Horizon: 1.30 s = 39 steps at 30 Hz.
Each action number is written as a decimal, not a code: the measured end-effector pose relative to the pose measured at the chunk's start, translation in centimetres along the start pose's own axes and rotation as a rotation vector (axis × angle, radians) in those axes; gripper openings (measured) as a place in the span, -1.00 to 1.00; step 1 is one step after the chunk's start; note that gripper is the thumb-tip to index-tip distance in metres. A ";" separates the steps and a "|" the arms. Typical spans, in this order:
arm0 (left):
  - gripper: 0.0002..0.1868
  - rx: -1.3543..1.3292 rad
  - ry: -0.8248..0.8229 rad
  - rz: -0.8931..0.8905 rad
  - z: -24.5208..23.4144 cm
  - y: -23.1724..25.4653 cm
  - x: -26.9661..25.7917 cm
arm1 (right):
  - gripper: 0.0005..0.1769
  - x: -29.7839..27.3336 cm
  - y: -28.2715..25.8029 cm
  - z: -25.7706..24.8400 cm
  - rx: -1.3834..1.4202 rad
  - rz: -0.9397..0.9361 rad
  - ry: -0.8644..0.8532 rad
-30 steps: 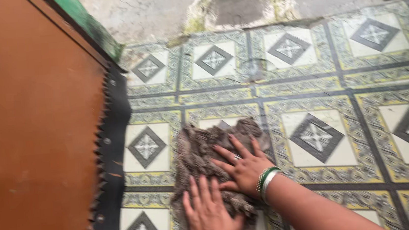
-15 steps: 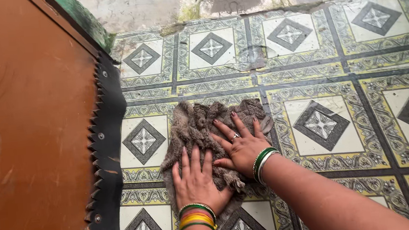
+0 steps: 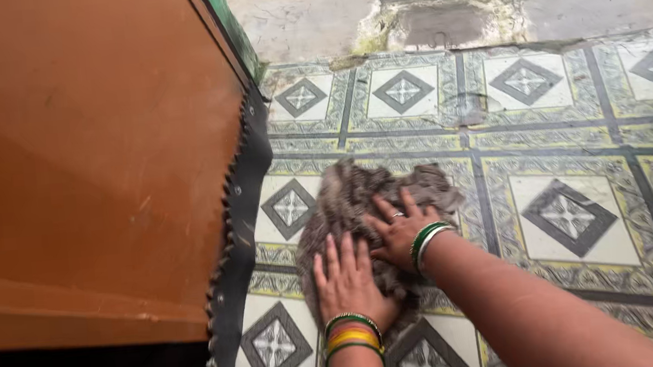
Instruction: The person scrubs the tiled floor by hand using a cloth, moving it in circular and back-and-forth motions.
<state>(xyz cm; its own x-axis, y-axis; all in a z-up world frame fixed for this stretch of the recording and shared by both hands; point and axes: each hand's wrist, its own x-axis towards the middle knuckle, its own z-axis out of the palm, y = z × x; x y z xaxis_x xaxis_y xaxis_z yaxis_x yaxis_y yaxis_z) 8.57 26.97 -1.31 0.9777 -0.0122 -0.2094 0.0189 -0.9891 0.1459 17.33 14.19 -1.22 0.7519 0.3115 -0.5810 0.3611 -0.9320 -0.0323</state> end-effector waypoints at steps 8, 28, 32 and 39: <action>0.04 -0.130 -0.013 -0.310 0.8 -1.5 -7.7 | -0.13 -3.2 -6.0 1.8 -0.018 -0.201 -0.085; 0.22 -0.205 0.161 -0.319 -0.2 -10.8 0.1 | -0.06 7.9 -10.9 -2.5 -0.062 -0.283 0.084; 0.17 -0.185 0.131 -0.296 -0.5 -11.3 0.2 | -0.10 7.0 -11.2 -2.5 -0.005 -0.239 0.117; 0.08 -0.108 0.093 -0.180 -0.3 -10.7 -2.6 | -0.20 3.1 -10.0 0.5 0.012 -0.165 0.110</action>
<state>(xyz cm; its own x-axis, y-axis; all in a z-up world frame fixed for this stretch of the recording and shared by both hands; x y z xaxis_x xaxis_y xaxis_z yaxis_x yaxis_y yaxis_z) 5.87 37.59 -1.98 0.9716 0.1815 -0.1517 0.2119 -0.9527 0.2177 15.76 24.38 -3.13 0.7388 0.4782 -0.4748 0.4785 -0.8684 -0.1302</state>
